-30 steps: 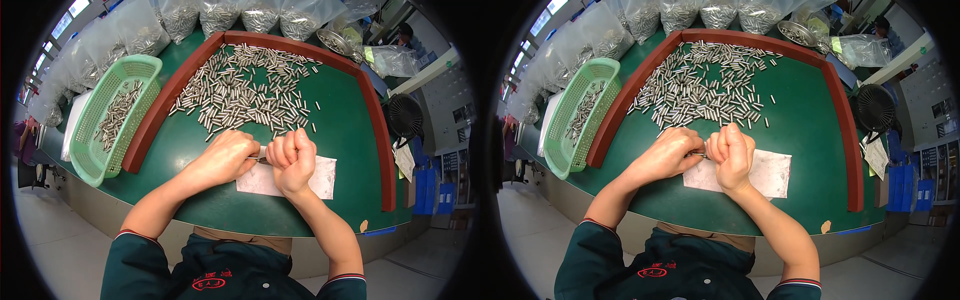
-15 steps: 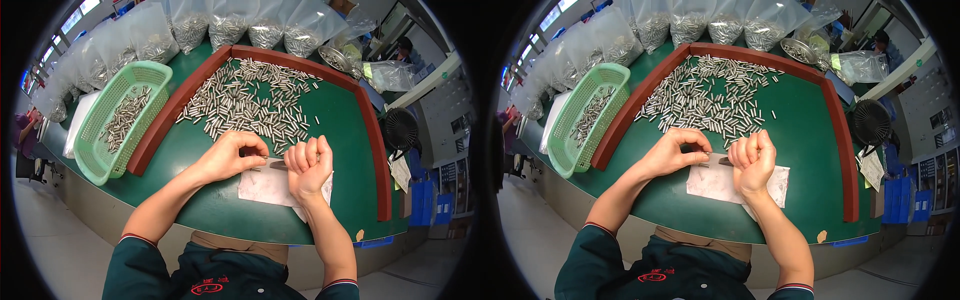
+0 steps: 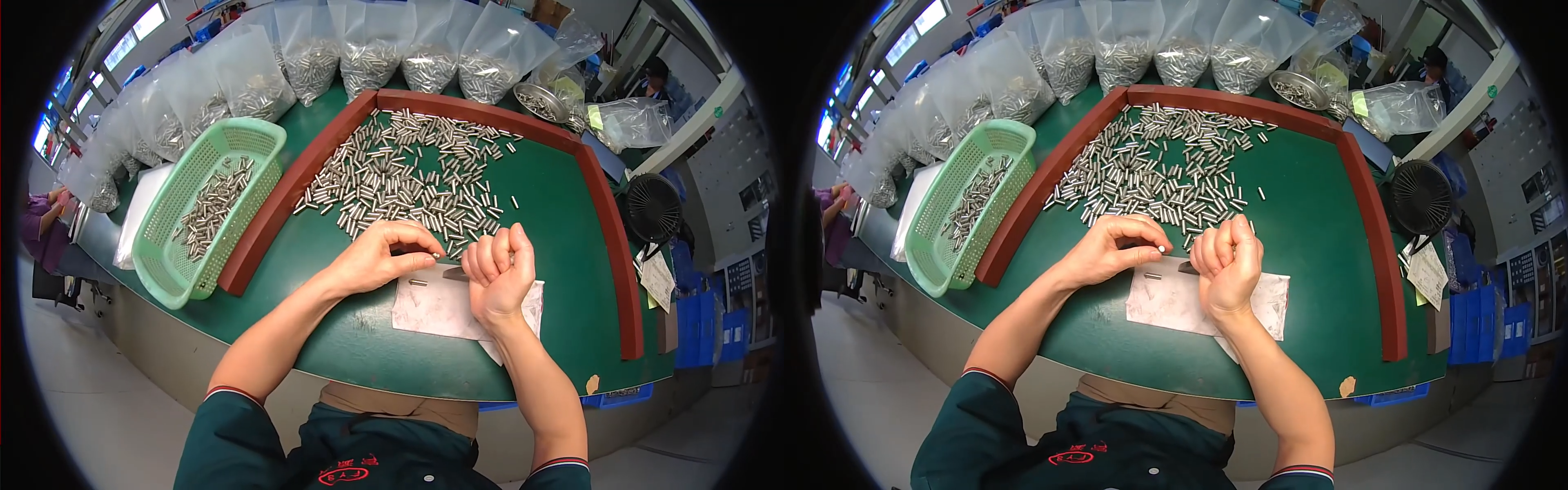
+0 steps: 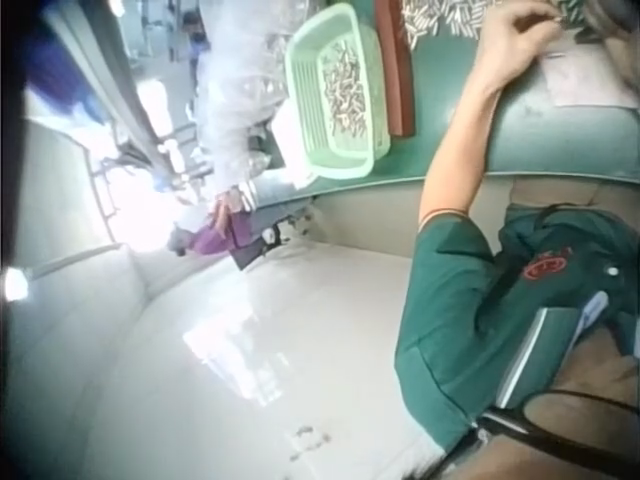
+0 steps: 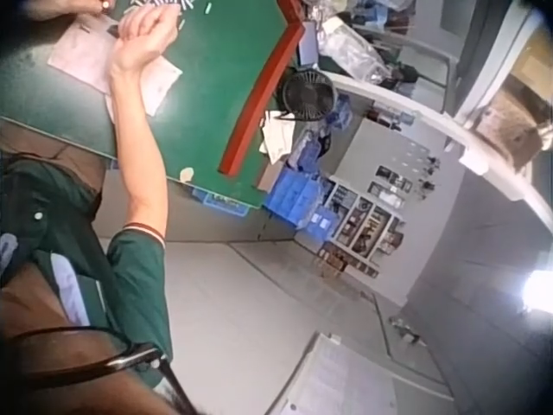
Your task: Inspecting and sorting small cylindrical metal components at an industrial workbench.
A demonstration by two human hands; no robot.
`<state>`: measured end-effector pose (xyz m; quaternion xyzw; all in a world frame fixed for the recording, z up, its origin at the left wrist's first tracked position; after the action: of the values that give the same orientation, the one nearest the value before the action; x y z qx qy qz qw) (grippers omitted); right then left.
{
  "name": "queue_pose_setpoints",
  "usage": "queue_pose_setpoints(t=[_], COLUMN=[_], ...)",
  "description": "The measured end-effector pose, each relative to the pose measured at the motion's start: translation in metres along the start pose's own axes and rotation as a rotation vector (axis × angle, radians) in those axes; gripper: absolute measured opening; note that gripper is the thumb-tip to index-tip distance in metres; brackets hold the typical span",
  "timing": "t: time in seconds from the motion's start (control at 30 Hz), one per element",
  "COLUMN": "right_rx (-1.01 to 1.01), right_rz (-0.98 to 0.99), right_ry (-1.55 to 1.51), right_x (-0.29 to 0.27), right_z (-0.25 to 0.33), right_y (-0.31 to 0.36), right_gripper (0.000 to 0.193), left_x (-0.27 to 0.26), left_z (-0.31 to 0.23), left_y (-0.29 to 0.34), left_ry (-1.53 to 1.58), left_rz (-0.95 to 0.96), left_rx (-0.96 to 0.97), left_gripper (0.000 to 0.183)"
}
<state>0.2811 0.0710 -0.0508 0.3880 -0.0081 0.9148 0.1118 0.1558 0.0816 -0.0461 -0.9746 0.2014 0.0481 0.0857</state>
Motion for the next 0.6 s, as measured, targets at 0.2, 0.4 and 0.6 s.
queue_pose_setpoints(t=[0.2,0.4,0.6], right_rx=[0.001,0.01,0.017], right_rz=[-0.009,-0.001,-0.022], right_ry=[0.019,0.017,0.027], right_x=[-0.004,0.0,-0.003], right_z=[0.001,-0.001,0.001], right_y=[-0.004,-0.005,-0.004], right_gripper=[0.046,0.046,0.046], left_x=[0.014,0.024,-0.002], left_z=[-0.018,-0.024,-0.018], left_y=[0.011,0.02,0.001], left_ry=[-0.606,-0.787,0.255], left_rz=[0.161,0.136,-0.08], left_rx=[0.164,0.443,0.004], left_gripper=[0.012,0.012,0.004])
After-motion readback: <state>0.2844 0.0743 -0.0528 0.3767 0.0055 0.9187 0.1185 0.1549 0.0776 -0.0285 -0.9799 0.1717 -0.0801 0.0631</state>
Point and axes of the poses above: each hand's wrist, its own y-axis away from the middle knuckle, its own x-axis out of the palm, z = x × y, the point moved 9 cm from there along -y, towards the middle knuckle, and after that the axes turned 12 degrees about -z, right-handed, at the moved point
